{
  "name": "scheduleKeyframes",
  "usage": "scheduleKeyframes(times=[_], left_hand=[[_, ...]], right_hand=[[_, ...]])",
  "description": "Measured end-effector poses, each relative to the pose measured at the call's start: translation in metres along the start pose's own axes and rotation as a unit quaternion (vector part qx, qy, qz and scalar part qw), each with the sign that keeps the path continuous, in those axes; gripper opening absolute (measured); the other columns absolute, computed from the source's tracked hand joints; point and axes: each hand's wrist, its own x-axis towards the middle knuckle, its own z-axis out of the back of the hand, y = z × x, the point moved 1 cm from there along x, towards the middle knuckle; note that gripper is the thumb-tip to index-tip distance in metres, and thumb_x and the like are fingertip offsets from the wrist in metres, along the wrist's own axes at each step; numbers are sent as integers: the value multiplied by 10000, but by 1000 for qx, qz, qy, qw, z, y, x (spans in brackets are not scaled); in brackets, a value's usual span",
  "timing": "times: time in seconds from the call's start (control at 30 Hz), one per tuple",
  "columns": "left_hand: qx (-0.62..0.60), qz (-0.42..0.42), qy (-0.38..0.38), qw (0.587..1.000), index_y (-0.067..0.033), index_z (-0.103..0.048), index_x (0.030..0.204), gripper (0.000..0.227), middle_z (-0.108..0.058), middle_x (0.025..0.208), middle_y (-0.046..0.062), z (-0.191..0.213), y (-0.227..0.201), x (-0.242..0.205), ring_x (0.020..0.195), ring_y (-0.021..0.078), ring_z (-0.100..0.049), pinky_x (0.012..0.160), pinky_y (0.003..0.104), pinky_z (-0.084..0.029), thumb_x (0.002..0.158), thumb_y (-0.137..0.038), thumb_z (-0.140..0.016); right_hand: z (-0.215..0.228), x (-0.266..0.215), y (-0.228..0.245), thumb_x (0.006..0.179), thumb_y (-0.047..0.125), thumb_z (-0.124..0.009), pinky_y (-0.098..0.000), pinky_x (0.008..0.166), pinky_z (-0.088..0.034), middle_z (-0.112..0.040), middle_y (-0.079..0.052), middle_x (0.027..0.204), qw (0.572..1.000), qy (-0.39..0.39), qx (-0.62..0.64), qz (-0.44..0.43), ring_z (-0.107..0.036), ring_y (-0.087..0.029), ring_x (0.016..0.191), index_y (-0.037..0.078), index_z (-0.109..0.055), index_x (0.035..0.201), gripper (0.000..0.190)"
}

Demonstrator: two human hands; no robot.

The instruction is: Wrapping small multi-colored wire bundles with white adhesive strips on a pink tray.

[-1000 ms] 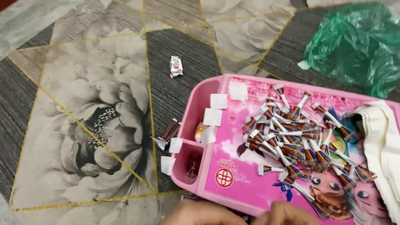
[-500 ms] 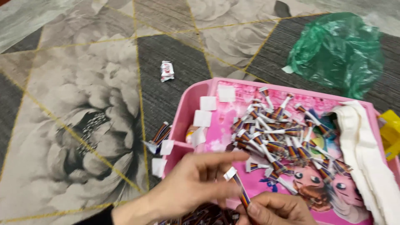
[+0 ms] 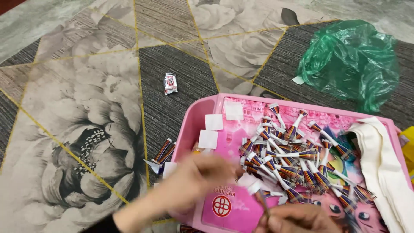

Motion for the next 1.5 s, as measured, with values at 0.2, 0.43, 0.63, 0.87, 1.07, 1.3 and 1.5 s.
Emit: scheduleKeyframes(times=[0.2,0.43,0.63,0.87,1.07,1.3,1.5], left_hand=[[159,168,-247,941,-24,-738,888,212,-690,697,54,50,7,35,564,99,-567,515,208,-447,755,-189,-714],[34,59,-161,985,-23,-725,828,72,-626,602,18,4,-12,11,465,70,-466,431,201,-349,798,-73,-684],[-88,101,-133,982,12,-696,915,195,-649,602,65,-32,-27,-5,469,93,-521,438,197,-381,723,10,-730],[223,-14,-56,973,-86,-742,748,109,-686,634,-23,-21,-58,-8,509,90,-577,477,220,-452,728,-189,-710],[-90,123,-26,988,19,-740,768,95,-635,578,41,-42,-33,-9,483,57,-474,441,174,-341,720,-56,-775],[-95,79,-65,990,27,-703,689,113,-608,577,42,-50,-28,-9,523,73,-490,485,184,-382,731,-55,-768],[-29,40,-92,995,-9,-673,651,150,-582,546,-2,-47,-36,-13,512,52,-472,469,187,-377,726,-87,-777]], right_hand=[[3,0,-6,752,-162,-584,-542,586,-559,-771,-519,759,954,-264,88,-115,-696,-523,586,-317,-724,923,270],[-12,12,10,774,-13,-555,-392,629,-476,-720,-273,1260,970,-215,105,-45,-652,-302,815,-210,-719,964,320],[-18,8,12,801,3,-589,-566,795,-539,-675,-303,1123,975,-99,183,82,-635,-361,989,-138,-688,955,231],[-33,1,24,753,-90,-599,-460,547,-600,-730,-309,893,967,-212,85,111,-686,-344,661,-176,-686,964,244],[-47,-2,27,701,-36,-684,-304,517,-621,-767,-202,783,940,-305,-128,88,-716,-239,602,-109,-756,939,260],[-59,-5,36,727,-21,-652,-277,559,-669,-764,-164,879,946,-246,-150,147,-768,-217,646,-76,-733,963,256],[-62,-7,38,776,-31,-570,-346,672,-689,-728,-210,1015,962,-181,-99,180,-785,-268,749,-101,-681,1021,277]])
